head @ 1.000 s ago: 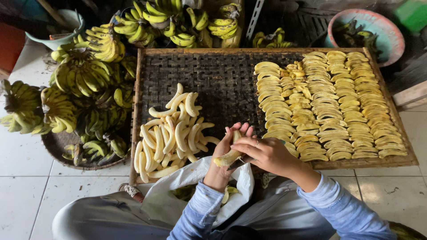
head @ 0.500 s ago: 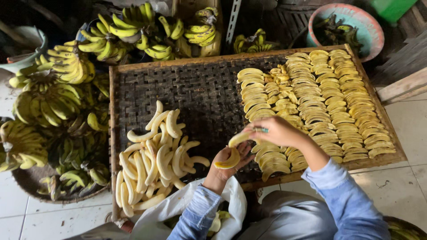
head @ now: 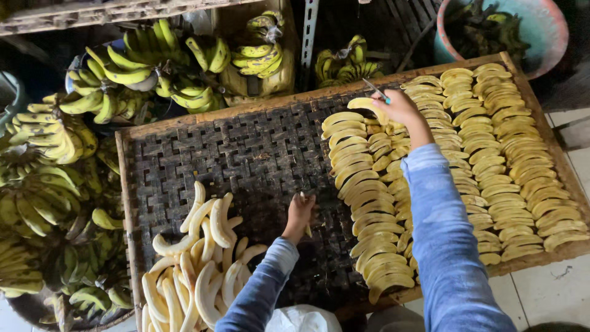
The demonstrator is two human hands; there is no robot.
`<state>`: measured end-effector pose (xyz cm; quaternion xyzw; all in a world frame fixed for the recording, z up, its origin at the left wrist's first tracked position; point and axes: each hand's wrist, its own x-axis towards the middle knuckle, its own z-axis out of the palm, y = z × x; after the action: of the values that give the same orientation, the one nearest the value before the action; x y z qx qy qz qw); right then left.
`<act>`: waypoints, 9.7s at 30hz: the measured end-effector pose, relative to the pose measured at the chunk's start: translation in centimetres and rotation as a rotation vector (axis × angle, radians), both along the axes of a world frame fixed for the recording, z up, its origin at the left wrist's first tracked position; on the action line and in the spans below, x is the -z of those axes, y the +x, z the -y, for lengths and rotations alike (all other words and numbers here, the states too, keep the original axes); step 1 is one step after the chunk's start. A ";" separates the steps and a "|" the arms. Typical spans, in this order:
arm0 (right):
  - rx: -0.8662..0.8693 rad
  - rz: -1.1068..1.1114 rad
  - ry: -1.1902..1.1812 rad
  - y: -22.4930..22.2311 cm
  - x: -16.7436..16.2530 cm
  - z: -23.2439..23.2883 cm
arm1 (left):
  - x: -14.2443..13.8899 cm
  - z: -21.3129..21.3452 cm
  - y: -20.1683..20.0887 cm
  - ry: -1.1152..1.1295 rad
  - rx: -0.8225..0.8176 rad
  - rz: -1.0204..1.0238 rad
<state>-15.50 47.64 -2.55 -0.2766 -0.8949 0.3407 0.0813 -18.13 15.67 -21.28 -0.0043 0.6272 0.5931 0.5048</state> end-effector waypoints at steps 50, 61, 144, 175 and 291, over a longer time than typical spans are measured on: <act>0.376 0.412 0.351 -3.1 1.9 -7.5 | 1.8 -0.5 1.6 -0.432 0.568 -0.906; 0.339 0.573 0.341 -3.1 1.7 -5.6 | 1.7 -0.5 1.6 -0.414 0.565 -0.941; 0.311 -0.101 0.476 -1.3 11.1 -12.3 | -3.6 15.5 -7.5 -0.739 0.103 -1.444; -0.310 -0.507 -0.545 8.2 3.3 18.6 | -22.0 -2.0 -1.1 0.749 -0.909 -0.345; -0.288 0.240 0.096 -9.1 11.0 -4.0 | 5.0 -4.3 -8.2 0.539 -0.202 0.585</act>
<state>-24.56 51.68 -13.56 -0.1799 -0.9437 0.2704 -0.0623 -26.34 19.92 -26.29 -0.1018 0.2757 0.7565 0.5842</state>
